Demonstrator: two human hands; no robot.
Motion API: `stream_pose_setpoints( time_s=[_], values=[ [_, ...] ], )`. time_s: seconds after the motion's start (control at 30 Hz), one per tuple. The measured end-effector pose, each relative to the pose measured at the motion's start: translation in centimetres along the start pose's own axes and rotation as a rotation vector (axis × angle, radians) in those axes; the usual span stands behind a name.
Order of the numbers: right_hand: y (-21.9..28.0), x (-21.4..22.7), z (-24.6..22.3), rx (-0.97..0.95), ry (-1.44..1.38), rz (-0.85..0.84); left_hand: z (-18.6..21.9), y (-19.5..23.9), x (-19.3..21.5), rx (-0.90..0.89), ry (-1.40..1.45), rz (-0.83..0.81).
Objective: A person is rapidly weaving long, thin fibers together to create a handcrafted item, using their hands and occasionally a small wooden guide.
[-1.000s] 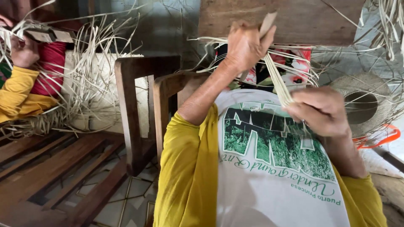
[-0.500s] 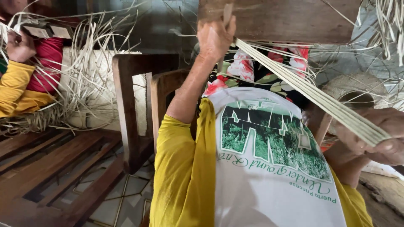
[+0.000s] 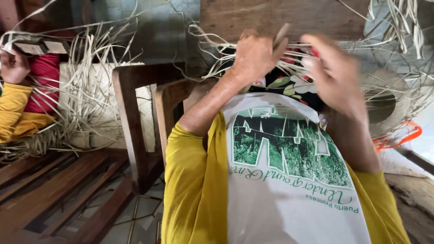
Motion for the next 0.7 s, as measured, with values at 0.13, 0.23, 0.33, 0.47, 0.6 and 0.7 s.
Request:
stream_pose_setpoints(
  time_s=[0.13, 0.23, 0.33, 0.47, 0.6, 0.7],
  values=[
    [-0.5, -5.0, 6.8, -0.256, -0.162, -0.294, 1.7, -0.3, -0.9, -0.143, -0.348, 0.053],
    [-0.6, -6.2, 7.4, -0.324, -0.22, -0.324, 1.7, -0.1, -1.6, -0.1, -0.235, 0.078],
    [-0.7, -6.3, 7.2, -0.342, -0.271, -0.308, 2.0, -0.1, -2.8, -0.121, -0.288, 0.053],
    [-0.8, -5.9, 6.5, -0.306, -0.332, -0.279, 2.7, -0.4, -0.8, 0.007, -0.074, 0.144],
    [1.2, -5.1, 9.5, -0.232, -0.404, -0.308, 0.4, -1.6, 2.3, 0.31, 0.249, -0.509],
    [3.2, -3.5, 12.1, -0.243, -0.25, -0.265, -4.9, -2.6, 5.0, 0.367, 0.416, -0.537]
  ],
)
Point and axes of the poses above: each hand's wrist, its own y-axis away from the middle knuckle, its own x-axis out of the back of the hand, z = x × y, the point moved 4 cm from there along -y, towards the middle knuckle, and after that the axes turned 6 degrees about x, right-handed, at the moved point
